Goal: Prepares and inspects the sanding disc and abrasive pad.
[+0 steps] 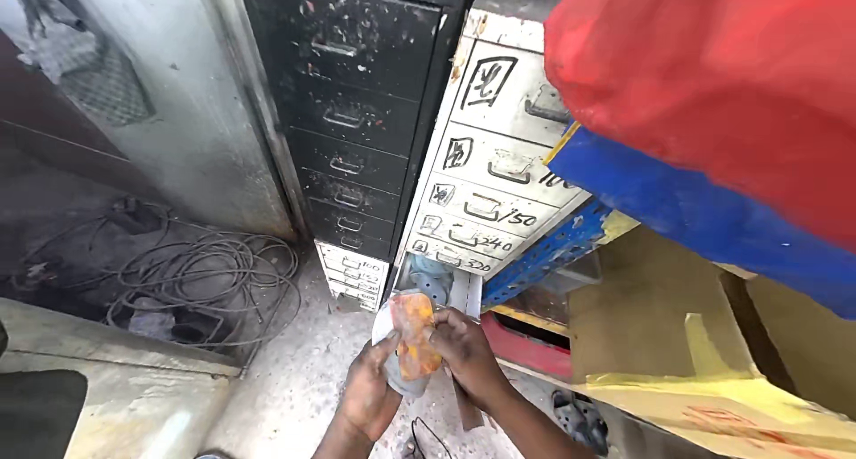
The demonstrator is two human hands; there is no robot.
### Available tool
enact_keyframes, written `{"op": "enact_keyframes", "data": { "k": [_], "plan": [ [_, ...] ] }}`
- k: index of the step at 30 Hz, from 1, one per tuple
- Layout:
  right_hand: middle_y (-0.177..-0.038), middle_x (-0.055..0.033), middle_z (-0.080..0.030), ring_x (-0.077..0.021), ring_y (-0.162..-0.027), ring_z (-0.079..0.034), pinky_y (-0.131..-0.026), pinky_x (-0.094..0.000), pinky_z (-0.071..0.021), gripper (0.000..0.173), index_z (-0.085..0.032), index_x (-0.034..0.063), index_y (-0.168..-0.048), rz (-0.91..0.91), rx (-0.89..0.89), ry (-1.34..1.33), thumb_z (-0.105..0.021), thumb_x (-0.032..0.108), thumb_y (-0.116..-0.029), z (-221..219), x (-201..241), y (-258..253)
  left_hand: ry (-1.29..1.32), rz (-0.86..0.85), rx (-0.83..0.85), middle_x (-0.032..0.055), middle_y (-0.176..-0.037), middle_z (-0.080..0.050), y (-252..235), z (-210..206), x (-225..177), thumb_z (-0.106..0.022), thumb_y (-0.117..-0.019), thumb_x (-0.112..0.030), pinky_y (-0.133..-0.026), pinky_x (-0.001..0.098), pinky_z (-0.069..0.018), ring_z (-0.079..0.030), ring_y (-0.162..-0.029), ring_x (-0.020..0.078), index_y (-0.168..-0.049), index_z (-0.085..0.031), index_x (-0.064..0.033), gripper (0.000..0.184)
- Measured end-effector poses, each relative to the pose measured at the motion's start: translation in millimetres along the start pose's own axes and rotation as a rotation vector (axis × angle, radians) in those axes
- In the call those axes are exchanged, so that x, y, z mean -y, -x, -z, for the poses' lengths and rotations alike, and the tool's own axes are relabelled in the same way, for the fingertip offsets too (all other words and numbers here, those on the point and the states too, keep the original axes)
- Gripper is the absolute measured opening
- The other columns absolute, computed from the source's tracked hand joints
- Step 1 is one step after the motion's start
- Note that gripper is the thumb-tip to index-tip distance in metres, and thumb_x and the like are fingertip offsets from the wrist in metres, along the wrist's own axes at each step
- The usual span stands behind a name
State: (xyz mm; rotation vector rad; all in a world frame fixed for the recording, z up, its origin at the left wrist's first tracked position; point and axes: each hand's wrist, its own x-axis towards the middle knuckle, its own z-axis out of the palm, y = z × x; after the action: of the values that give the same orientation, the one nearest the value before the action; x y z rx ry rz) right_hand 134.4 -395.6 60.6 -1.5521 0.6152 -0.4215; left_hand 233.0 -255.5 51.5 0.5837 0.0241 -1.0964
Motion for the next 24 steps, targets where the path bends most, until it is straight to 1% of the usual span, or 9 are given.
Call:
{"op": "enact_keyframes", "data": {
  "k": [3,6,11,13,16,18,19,22,24],
  "plan": [
    [-0.077,-0.0027,-0.068,-0.0109,-0.066,-0.063,-0.062,-0.0272,-0.0539,0.015,-0.065,0.0023,-0.108,0.071,0.064,0.111,-0.061,0.013,-0.0978,0.5,9.3,3.8,0.096,-0.018,0.044,0.0260,-0.118,-0.066,8.8,-3.9,-3.6,-0.043,-0.1053,-0.019,-0.099,0.0541,-0.0545,-0.068,-0.110,0.0349,-0.134,-0.050,0.0036,0.037],
    [-0.081,-0.0021,-0.069,-0.0117,-0.071,-0.066,-0.066,-0.0297,-0.0570,0.017,-0.062,0.0029,-0.110,0.058,0.148,0.174,-0.060,0.014,-0.0980,0.3,9.5,19.9,0.210,-0.052,0.068,0.0243,-0.114,-0.069,13.3,-2.5,-12.3,-0.042,-0.1062,-0.026,-0.095,0.0530,-0.0572,-0.070,-0.106,0.0338,-0.127,-0.057,0.0003,0.037],
    [-0.078,-0.0022,-0.070,-0.0112,-0.069,-0.066,-0.065,-0.0292,-0.0567,0.013,-0.068,0.0047,-0.105,0.073,0.091,0.184,-0.062,0.012,-0.0963,20.3,29.1,2.3,0.275,-0.095,0.156,0.0256,-0.121,-0.065,19.8,-8.5,-1.4,-0.063,-0.0976,-0.019,-0.103,0.0544,-0.0520,-0.065,-0.115,0.0362,-0.128,-0.056,0.0021,0.038],
    [-0.076,-0.0018,-0.068,-0.0113,-0.067,-0.065,-0.064,-0.0290,-0.0550,0.012,-0.066,0.0060,-0.105,0.066,0.109,0.190,-0.062,0.014,-0.0964,21.4,32.8,1.9,0.248,-0.084,0.153,0.0262,-0.121,-0.065,20.3,-8.6,-4.9,-0.060,-0.0998,-0.019,-0.102,0.0550,-0.0527,-0.066,-0.115,0.0367,-0.128,-0.056,0.0026,0.036],
    [-0.079,-0.0019,-0.069,-0.0107,-0.071,-0.065,-0.067,-0.0291,-0.0558,0.013,-0.064,0.0039,-0.107,0.049,0.176,0.189,-0.060,0.013,-0.0986,22.0,27.3,7.1,0.179,-0.066,0.150,0.0245,-0.120,-0.066,15.3,-10.7,-8.1,-0.054,-0.1038,-0.022,-0.100,0.0538,-0.0539,-0.067,-0.113,0.0346,-0.128,-0.057,0.0019,0.034],
    [-0.081,-0.0027,-0.070,-0.0116,-0.072,-0.066,-0.066,-0.0299,-0.0551,0.013,-0.066,0.0045,-0.107,0.008,0.099,0.173,-0.063,0.014,-0.0980,24.5,30.9,2.1,0.157,-0.074,0.135,0.0260,-0.122,-0.065,16.3,-14.8,-3.9,-0.053,-0.1034,-0.018,-0.103,0.0542,-0.0522,-0.065,-0.115,0.0356,-0.130,-0.054,0.0041,0.035],
    [-0.080,-0.0038,-0.070,-0.0130,-0.070,-0.065,-0.063,-0.0303,-0.0538,0.014,-0.067,0.0050,-0.108,0.003,0.061,0.167,-0.065,0.014,-0.0974,28.2,35.4,-5.1,0.151,-0.082,0.127,0.0275,-0.123,-0.064,17.3,-17.4,-1.5,-0.053,-0.1029,-0.016,-0.104,0.0547,-0.0516,-0.065,-0.116,0.0367,-0.131,-0.052,0.0056,0.036],
    [-0.079,-0.0066,-0.069,-0.0163,-0.066,-0.064,-0.060,-0.0322,-0.0532,0.014,-0.066,0.0060,-0.108,0.021,0.057,0.158,-0.066,0.015,-0.0979,31.1,36.2,-10.9,0.142,-0.078,0.115,0.0296,-0.124,-0.063,20.5,-12.7,-3.0,-0.054,-0.1011,-0.013,-0.104,0.0558,-0.0515,-0.065,-0.116,0.0380,-0.132,-0.050,0.0068,0.037],
    [-0.081,-0.0051,-0.068,-0.0136,-0.071,-0.065,-0.066,-0.0315,-0.0555,0.014,-0.065,0.0035,-0.108,0.053,0.148,0.174,-0.062,0.014,-0.0988,24.6,30.2,-0.6,0.128,-0.080,0.121,0.0272,-0.121,-0.065,16.5,-8.7,-9.6,-0.052,-0.1040,-0.018,-0.101,0.0547,-0.0533,-0.066,-0.114,0.0361,-0.130,-0.053,0.0050,0.034]
  ]
}}
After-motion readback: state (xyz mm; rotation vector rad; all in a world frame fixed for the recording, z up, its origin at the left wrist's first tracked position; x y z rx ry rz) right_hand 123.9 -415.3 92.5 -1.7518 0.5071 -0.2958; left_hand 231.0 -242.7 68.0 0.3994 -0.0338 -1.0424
